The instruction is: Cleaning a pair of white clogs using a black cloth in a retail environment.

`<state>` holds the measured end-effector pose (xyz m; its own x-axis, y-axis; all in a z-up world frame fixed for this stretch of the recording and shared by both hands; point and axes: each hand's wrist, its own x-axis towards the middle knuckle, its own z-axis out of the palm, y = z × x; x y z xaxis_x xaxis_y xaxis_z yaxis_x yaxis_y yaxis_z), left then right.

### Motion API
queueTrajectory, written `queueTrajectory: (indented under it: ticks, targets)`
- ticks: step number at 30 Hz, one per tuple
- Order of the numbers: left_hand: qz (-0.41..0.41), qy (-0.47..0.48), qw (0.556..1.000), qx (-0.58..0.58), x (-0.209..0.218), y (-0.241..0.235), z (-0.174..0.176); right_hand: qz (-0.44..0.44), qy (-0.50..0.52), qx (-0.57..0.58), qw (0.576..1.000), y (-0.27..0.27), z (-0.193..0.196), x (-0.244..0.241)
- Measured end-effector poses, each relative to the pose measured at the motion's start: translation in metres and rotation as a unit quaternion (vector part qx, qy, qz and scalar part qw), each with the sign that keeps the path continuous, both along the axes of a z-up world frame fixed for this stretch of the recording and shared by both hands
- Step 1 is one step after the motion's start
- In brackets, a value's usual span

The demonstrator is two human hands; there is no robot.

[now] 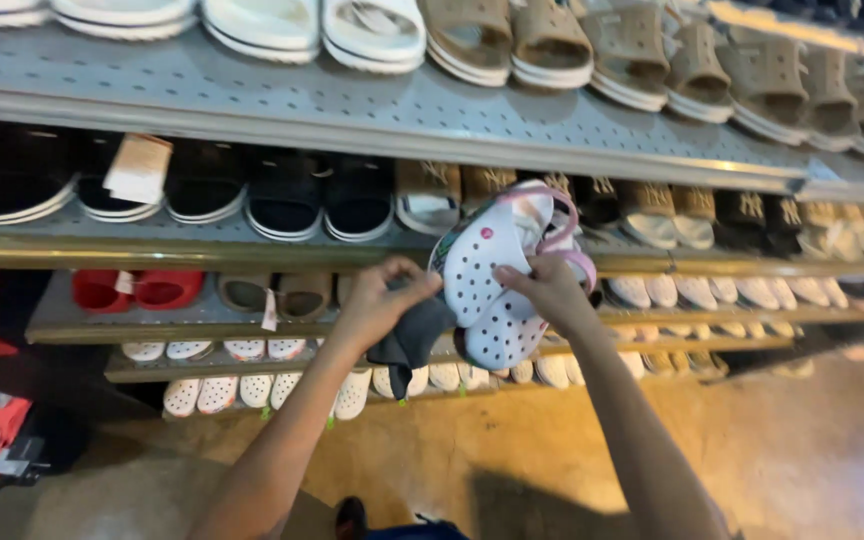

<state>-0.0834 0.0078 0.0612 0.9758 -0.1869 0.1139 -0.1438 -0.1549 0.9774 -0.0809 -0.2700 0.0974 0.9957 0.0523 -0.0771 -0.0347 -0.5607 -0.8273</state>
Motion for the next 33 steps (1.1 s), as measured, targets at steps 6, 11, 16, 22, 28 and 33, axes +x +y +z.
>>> queueTrajectory:
  ticks: [6,11,16,22,28,33]
  targets:
    - [0.04,-0.246,0.967,-0.052,-0.011,-0.057,0.077,-0.085,-0.06,0.076,0.992,-0.011,-0.081,-0.04]
    - [0.058,-0.434,0.862,0.255,-0.053,-0.11,0.032,-0.11,-0.131,0.091,0.981,-0.016,-0.101,-0.049]
    - [0.02,-0.486,0.811,0.324,-0.056,-0.127,0.017,-0.175,-0.154,0.111,0.966,-0.021,-0.138,-0.077]
    - [0.037,-0.493,0.808,0.32,-0.067,-0.147,0.018,-0.118,-0.131,0.102,0.979,-0.03,-0.126,-0.101]
    - [-0.037,-0.536,0.777,0.329,-0.111,-0.158,0.037,-0.162,-0.117,0.309,0.93,-0.071,-0.177,-0.11]
    - [-0.118,-0.551,0.75,0.346,-0.099,-0.156,0.041,-0.132,-0.116,0.386,0.905,-0.066,-0.137,-0.139]
